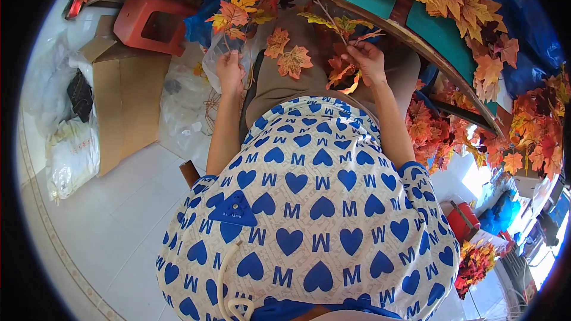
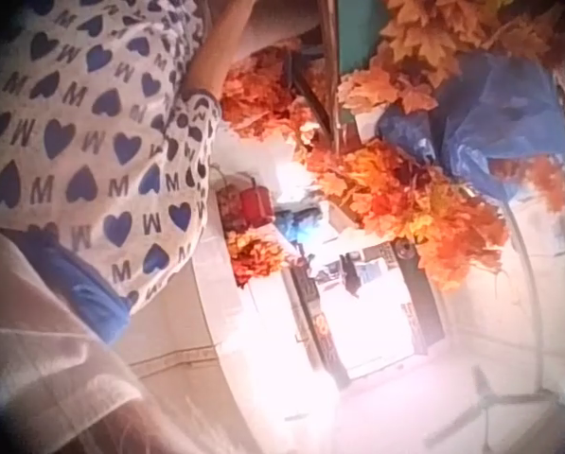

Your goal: The person assembles artificial maple leaf branches by attaching colored fabric leaves to plastic stems by hand.

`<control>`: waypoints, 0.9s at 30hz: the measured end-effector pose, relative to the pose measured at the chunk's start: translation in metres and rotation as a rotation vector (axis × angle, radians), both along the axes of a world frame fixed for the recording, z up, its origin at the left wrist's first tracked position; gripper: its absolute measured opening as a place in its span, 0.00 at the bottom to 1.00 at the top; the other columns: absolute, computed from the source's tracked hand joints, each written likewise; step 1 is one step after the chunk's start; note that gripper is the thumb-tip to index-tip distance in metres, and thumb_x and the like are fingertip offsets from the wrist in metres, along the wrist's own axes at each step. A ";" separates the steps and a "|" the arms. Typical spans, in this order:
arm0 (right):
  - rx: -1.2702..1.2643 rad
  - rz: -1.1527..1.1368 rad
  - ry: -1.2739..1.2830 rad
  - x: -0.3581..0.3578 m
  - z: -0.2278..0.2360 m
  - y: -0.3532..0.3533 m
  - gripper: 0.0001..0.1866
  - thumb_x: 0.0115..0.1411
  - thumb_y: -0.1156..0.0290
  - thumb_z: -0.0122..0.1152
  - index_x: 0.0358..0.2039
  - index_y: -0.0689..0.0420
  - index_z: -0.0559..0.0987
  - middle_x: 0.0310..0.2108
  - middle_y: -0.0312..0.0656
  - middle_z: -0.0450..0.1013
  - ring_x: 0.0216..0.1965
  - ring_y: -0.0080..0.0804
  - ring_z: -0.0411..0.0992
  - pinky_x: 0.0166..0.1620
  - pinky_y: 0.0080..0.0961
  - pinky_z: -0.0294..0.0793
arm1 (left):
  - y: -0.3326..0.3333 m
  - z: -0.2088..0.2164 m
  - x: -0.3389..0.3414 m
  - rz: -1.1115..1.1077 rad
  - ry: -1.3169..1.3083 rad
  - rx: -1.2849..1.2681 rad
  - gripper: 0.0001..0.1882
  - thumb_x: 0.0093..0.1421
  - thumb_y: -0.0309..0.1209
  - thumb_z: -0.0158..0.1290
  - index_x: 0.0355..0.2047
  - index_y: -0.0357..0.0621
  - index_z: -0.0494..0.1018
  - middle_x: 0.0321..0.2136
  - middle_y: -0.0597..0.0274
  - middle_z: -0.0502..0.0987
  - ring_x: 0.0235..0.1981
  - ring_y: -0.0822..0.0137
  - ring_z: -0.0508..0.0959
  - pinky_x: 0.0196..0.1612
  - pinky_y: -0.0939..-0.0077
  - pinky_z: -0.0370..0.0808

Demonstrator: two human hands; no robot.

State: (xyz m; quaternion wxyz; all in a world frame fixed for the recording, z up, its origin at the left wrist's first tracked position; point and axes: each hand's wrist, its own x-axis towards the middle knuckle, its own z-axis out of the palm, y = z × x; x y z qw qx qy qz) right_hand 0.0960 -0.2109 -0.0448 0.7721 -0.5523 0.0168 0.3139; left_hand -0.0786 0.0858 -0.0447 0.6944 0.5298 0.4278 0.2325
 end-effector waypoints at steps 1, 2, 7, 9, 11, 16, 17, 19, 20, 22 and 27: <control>-0.007 -0.002 -0.006 0.000 -0.001 -0.001 0.12 0.55 0.80 0.58 0.40 0.68 0.71 0.34 0.44 0.73 0.29 0.31 0.75 0.34 0.18 0.78 | 0.000 0.001 0.000 0.008 -0.005 -0.005 0.10 0.61 0.31 0.48 0.35 0.35 0.66 0.26 0.59 0.70 0.08 0.77 0.60 0.09 0.82 0.55; -0.006 0.000 -0.005 -0.001 0.000 -0.001 0.12 0.55 0.80 0.58 0.40 0.68 0.71 0.34 0.44 0.73 0.29 0.31 0.75 0.34 0.18 0.78 | -0.001 0.004 0.000 0.010 -0.003 -0.003 0.10 0.61 0.31 0.48 0.35 0.35 0.66 0.26 0.59 0.70 0.08 0.77 0.60 0.09 0.82 0.55; -0.105 0.077 0.042 -0.003 0.008 -0.003 0.13 0.55 0.79 0.59 0.41 0.69 0.72 0.33 0.43 0.73 0.28 0.28 0.76 0.32 0.16 0.77 | 0.001 0.017 0.000 -0.075 -0.117 -0.219 0.10 0.59 0.33 0.51 0.35 0.39 0.68 0.22 0.65 0.70 0.07 0.80 0.58 0.09 0.85 0.52; -0.105 0.073 0.051 -0.007 0.011 -0.001 0.12 0.55 0.79 0.59 0.40 0.69 0.73 0.32 0.43 0.74 0.28 0.28 0.76 0.31 0.16 0.77 | 0.000 0.023 -0.001 -0.095 -0.159 -0.308 0.10 0.59 0.33 0.52 0.35 0.40 0.69 0.21 0.66 0.70 0.07 0.81 0.57 0.09 0.86 0.51; -0.106 0.068 0.059 -0.010 0.011 0.002 0.12 0.55 0.79 0.59 0.39 0.68 0.73 0.32 0.43 0.74 0.28 0.28 0.76 0.30 0.15 0.77 | -0.002 0.026 -0.001 -0.116 -0.200 -0.399 0.10 0.59 0.34 0.52 0.36 0.41 0.69 0.21 0.67 0.70 0.07 0.82 0.56 0.09 0.87 0.50; -0.270 0.196 -0.275 -0.017 0.006 0.007 0.11 0.53 0.80 0.60 0.37 0.67 0.74 0.31 0.43 0.75 0.30 0.27 0.76 0.34 0.16 0.75 | -0.009 0.028 0.003 -0.163 -0.210 -0.453 0.10 0.57 0.34 0.54 0.36 0.43 0.70 0.25 0.65 0.74 0.07 0.83 0.56 0.09 0.88 0.49; -0.391 0.210 -0.450 -0.018 0.006 0.009 0.11 0.53 0.80 0.60 0.38 0.67 0.74 0.31 0.43 0.75 0.31 0.26 0.76 0.34 0.16 0.74 | -0.011 0.030 0.004 -0.158 -0.211 -0.451 0.10 0.57 0.34 0.54 0.36 0.43 0.70 0.25 0.65 0.74 0.07 0.83 0.56 0.09 0.88 0.49; -0.289 0.204 -0.379 -0.020 0.009 0.011 0.12 0.53 0.80 0.60 0.39 0.67 0.73 0.30 0.42 0.75 0.31 0.25 0.76 0.34 0.15 0.72 | -0.015 0.035 0.007 -0.211 -0.204 -0.427 0.10 0.57 0.32 0.55 0.35 0.43 0.70 0.27 0.64 0.75 0.07 0.84 0.56 0.09 0.89 0.50; -0.285 0.199 -0.328 -0.021 0.013 0.012 0.12 0.53 0.80 0.60 0.39 0.67 0.73 0.31 0.42 0.75 0.31 0.24 0.76 0.34 0.15 0.73 | -0.018 0.040 0.009 -0.231 -0.197 -0.428 0.10 0.56 0.31 0.55 0.36 0.42 0.69 0.29 0.63 0.75 0.07 0.84 0.56 0.09 0.89 0.50; -0.261 0.206 -0.214 -0.023 0.021 0.013 0.12 0.54 0.80 0.59 0.39 0.67 0.73 0.32 0.42 0.76 0.30 0.24 0.75 0.34 0.16 0.74 | -0.019 0.041 0.008 -0.255 -0.201 -0.415 0.11 0.56 0.31 0.56 0.37 0.42 0.68 0.29 0.62 0.75 0.07 0.84 0.56 0.09 0.89 0.50; -0.285 0.250 -0.275 -0.026 0.033 0.024 0.12 0.55 0.81 0.56 0.40 0.68 0.72 0.32 0.43 0.75 0.31 0.26 0.76 0.35 0.17 0.75 | -0.033 0.047 0.012 -0.350 -0.229 -0.318 0.20 0.53 0.27 0.58 0.44 0.39 0.65 0.31 0.60 0.76 0.09 0.84 0.58 0.11 0.90 0.52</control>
